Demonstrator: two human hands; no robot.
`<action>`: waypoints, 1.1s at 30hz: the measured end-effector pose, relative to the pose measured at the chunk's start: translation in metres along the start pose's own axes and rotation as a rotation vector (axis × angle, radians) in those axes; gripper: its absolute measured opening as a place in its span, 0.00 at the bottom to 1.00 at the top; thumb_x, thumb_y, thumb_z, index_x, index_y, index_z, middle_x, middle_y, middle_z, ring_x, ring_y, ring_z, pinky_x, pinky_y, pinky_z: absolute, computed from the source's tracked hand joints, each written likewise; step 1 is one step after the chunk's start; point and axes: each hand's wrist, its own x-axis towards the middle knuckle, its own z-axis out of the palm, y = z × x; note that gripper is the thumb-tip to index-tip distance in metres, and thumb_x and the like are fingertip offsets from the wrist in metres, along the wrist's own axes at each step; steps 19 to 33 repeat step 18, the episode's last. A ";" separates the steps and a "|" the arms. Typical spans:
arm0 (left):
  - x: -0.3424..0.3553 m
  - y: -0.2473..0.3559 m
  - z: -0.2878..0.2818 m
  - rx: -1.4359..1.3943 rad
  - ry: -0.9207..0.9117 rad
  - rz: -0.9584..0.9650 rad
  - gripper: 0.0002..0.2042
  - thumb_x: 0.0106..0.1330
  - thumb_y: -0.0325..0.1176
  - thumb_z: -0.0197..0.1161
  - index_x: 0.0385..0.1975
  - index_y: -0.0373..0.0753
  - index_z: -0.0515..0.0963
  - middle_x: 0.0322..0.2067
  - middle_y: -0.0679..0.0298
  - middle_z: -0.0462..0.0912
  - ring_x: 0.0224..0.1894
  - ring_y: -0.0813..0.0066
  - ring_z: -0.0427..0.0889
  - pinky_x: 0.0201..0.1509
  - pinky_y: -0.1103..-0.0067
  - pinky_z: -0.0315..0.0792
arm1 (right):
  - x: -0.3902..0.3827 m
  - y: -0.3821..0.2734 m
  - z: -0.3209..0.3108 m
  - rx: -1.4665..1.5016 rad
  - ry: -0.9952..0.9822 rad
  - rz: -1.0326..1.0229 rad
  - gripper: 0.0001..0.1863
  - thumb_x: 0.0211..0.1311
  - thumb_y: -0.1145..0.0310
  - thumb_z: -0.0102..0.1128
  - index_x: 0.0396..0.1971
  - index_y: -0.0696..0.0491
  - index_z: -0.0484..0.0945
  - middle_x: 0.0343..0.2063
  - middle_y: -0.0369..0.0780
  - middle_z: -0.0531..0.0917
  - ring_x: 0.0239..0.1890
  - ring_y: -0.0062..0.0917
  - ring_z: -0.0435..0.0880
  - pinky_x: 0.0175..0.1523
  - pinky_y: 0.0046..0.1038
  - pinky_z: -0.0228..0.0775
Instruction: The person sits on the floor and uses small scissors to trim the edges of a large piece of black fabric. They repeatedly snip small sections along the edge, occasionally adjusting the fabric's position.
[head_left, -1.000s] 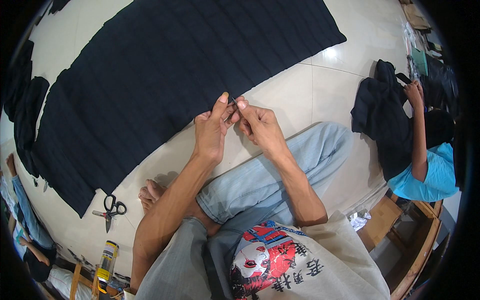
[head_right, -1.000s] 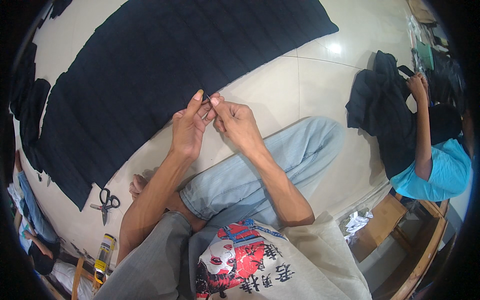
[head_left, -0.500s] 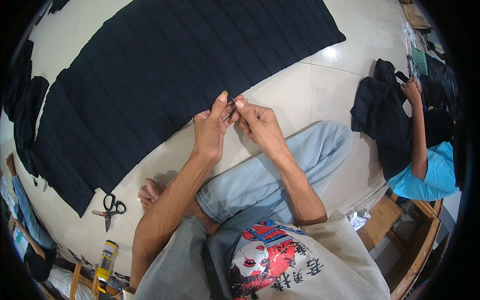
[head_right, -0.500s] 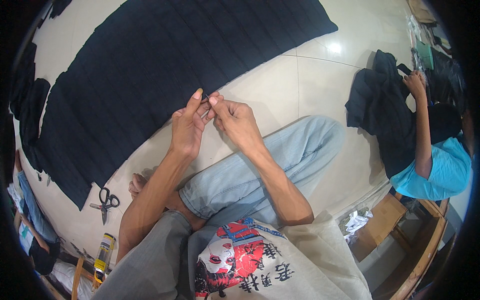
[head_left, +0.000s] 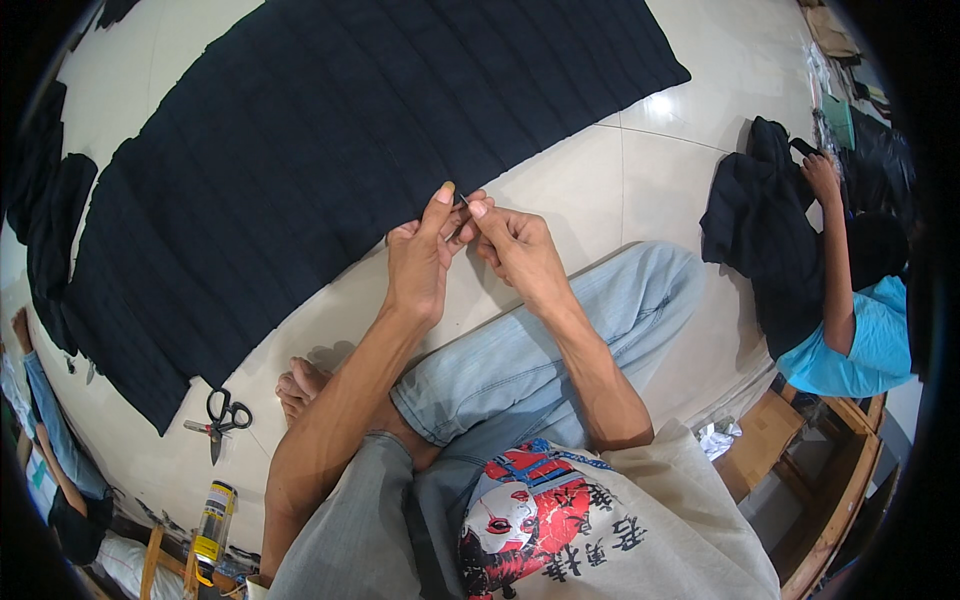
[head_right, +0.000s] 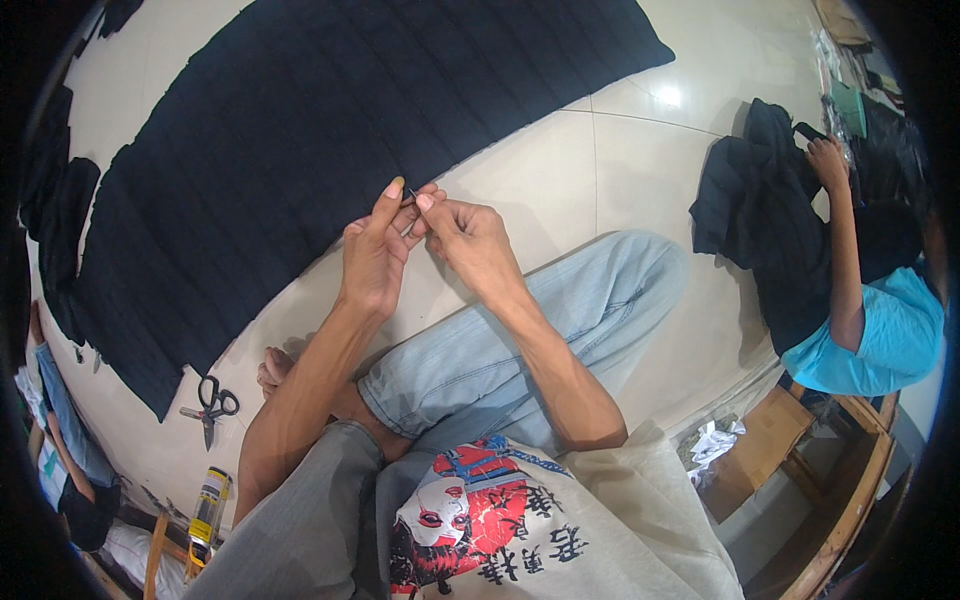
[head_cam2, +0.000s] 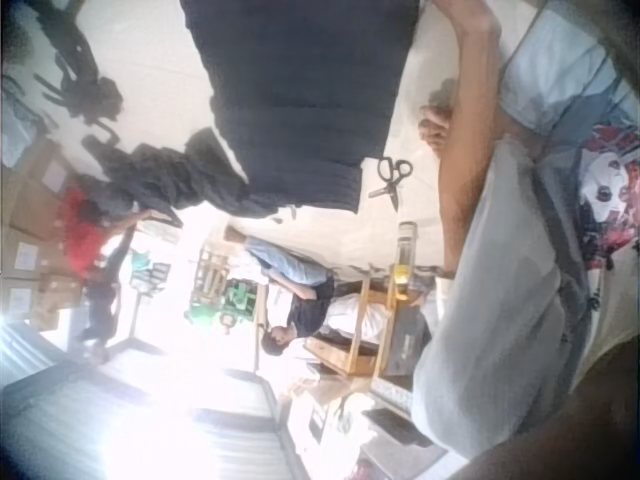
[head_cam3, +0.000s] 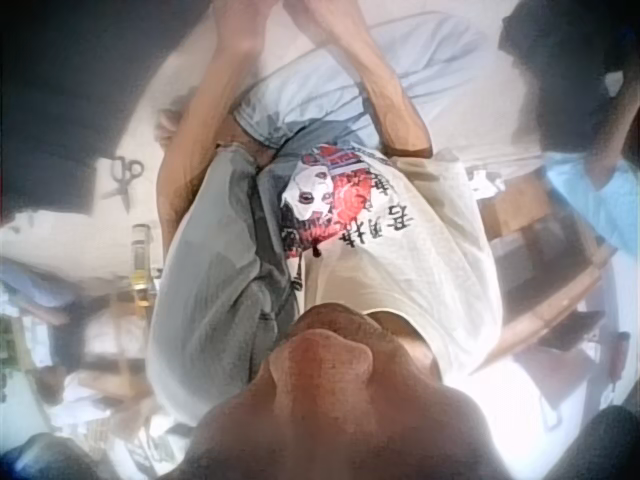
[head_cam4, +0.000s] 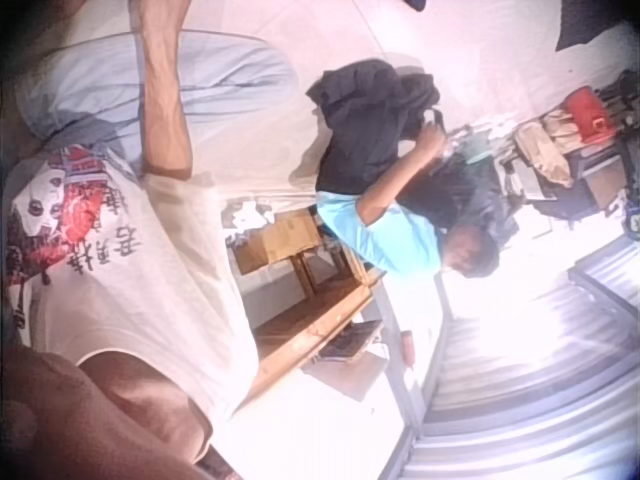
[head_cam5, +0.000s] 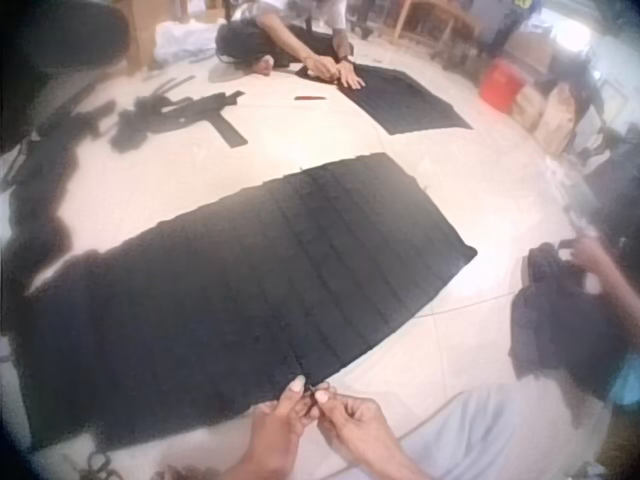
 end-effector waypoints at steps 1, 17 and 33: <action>0.000 0.000 -0.001 0.004 -0.001 -0.002 0.16 0.72 0.41 0.61 0.45 0.32 0.79 0.46 0.51 0.84 0.53 0.66 0.82 0.58 0.73 0.75 | 0.001 0.001 0.000 0.000 0.000 -0.006 0.25 0.74 0.50 0.54 0.23 0.56 0.81 0.12 0.30 0.69 0.15 0.11 0.62 0.21 0.18 0.50; 0.001 0.008 0.008 0.045 -0.052 -0.070 0.25 0.72 0.47 0.60 0.54 0.29 0.70 0.53 0.47 0.79 0.58 0.55 0.80 0.68 0.62 0.69 | 0.020 -0.014 -0.042 0.302 0.271 -0.067 0.34 0.66 0.40 0.59 0.47 0.62 0.78 0.13 0.24 0.62 0.12 0.08 0.55 0.16 0.16 0.43; 0.004 0.012 0.013 0.081 -0.099 -0.111 0.30 0.71 0.51 0.60 0.58 0.28 0.67 0.55 0.46 0.78 0.59 0.53 0.78 0.70 0.59 0.66 | 0.031 -0.016 -0.046 0.359 0.284 -0.053 0.34 0.65 0.41 0.63 0.46 0.62 0.78 0.13 0.24 0.63 0.11 0.09 0.55 0.15 0.17 0.44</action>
